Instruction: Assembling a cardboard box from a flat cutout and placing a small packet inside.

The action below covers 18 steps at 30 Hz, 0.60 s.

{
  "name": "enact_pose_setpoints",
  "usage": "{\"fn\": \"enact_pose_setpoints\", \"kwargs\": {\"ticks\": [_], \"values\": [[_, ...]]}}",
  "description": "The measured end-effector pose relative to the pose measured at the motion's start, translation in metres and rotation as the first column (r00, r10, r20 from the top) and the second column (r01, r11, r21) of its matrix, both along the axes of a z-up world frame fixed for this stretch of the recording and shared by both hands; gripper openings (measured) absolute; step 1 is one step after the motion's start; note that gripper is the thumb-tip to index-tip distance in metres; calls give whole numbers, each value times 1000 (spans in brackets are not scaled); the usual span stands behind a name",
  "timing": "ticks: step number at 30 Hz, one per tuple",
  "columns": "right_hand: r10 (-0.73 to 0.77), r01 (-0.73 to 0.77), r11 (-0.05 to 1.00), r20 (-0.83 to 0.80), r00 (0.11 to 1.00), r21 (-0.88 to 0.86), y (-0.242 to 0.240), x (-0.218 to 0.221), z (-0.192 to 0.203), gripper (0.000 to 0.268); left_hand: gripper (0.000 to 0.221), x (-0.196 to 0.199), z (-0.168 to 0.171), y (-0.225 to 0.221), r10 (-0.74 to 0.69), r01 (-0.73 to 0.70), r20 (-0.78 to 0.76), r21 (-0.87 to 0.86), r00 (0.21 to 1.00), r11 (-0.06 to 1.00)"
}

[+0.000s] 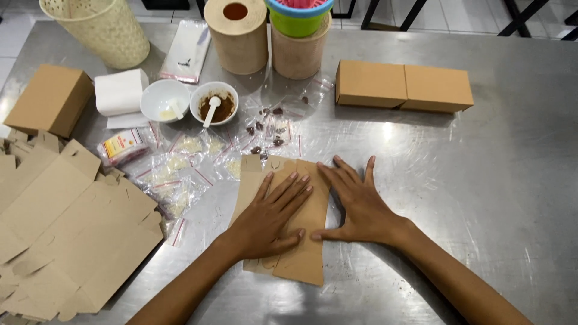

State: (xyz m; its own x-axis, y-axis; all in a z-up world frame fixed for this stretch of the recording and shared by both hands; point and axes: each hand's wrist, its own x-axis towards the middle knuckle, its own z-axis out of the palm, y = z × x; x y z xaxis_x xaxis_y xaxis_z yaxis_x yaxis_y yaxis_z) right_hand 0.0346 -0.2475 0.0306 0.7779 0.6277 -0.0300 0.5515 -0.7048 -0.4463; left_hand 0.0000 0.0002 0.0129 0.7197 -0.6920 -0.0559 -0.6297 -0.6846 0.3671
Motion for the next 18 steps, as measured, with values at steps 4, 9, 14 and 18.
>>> {"fn": "enact_pose_setpoints", "kwargs": {"ticks": [4, 9, 14, 18], "values": [[25, -24, 999, 6, 1000, -38, 0, -5, -1, 143, 81, 0, -6, 1, 2, -2, -15, -27, 1000, 1000], [157, -150, 985, 87, 984, -82, -2, -8, -12, 157, 83, -1, -23, 4, -35, 66, 346, -80, 938, 995], [191, -186, 981, 91, 977, -55, -3, -9, -14, 148, 82, -1, -20, 4, -39, 70, 319, -86, 947, 994], [144, -143, 989, 29, 989, -33, -5, -2, -8, 131, 86, 0, -26, 5, -51, 74, 347, -54, 936, 996]]}}
